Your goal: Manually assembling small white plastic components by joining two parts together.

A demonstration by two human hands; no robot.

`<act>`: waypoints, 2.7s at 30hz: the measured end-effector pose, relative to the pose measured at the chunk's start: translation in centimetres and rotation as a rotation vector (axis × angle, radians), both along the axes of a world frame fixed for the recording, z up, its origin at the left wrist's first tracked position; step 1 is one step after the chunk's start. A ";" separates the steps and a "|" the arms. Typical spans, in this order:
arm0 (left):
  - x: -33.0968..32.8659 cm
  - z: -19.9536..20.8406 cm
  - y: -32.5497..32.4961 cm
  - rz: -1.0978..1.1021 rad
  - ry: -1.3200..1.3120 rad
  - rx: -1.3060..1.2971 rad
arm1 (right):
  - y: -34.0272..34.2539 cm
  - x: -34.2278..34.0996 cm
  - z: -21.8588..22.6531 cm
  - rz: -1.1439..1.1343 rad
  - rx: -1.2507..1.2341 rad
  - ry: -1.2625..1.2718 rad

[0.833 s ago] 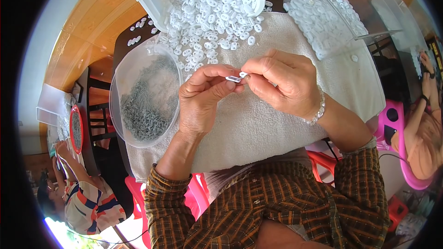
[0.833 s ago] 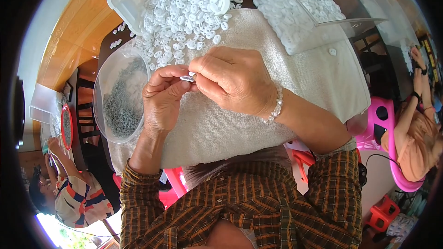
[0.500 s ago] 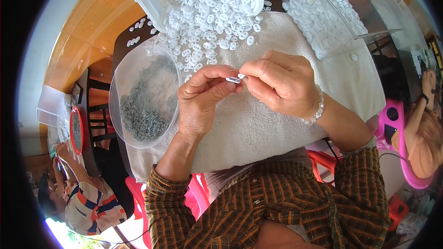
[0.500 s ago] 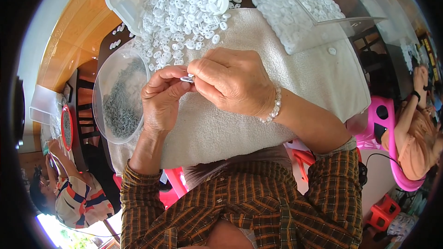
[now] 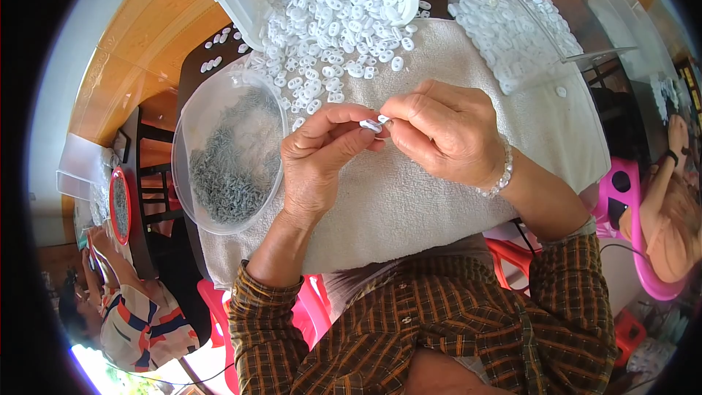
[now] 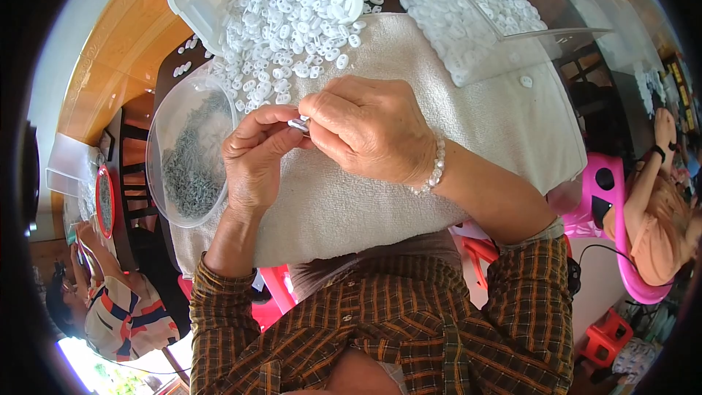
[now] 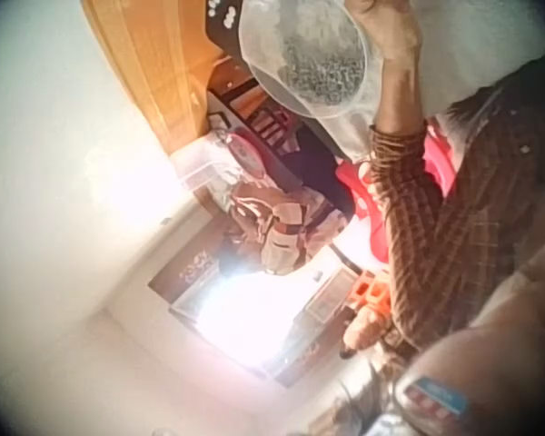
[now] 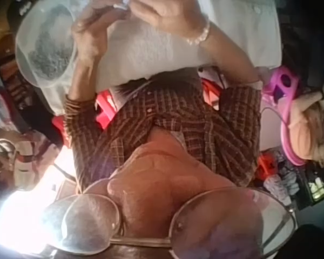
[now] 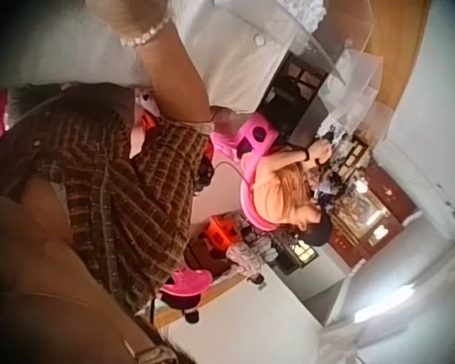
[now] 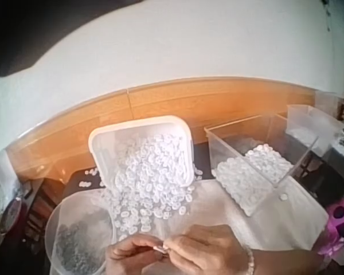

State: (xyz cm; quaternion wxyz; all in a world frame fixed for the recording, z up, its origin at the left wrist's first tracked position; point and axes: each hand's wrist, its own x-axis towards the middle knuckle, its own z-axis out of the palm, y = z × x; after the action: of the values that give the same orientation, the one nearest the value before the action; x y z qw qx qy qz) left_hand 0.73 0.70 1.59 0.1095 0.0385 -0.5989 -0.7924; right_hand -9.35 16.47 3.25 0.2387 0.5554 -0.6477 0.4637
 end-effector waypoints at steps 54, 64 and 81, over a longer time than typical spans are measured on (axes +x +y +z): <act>-0.2 -0.1 -0.5 0.011 -0.080 0.172 | -0.4 0.4 -0.1 0.032 0.137 -0.168; -0.1 0.1 -0.4 -0.017 -0.052 0.200 | -0.6 -0.3 -0.4 0.052 0.160 -0.271; -0.1 0.0 -1.1 -0.052 -0.109 0.312 | -1.0 0.5 -1.2 -0.066 0.174 -0.024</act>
State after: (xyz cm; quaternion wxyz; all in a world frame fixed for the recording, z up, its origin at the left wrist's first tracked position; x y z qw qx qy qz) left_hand 0.67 -0.41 1.55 0.0489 0.0825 -0.4743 -0.8751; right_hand -8.86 15.47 2.09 0.1969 0.5469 -0.7063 0.4041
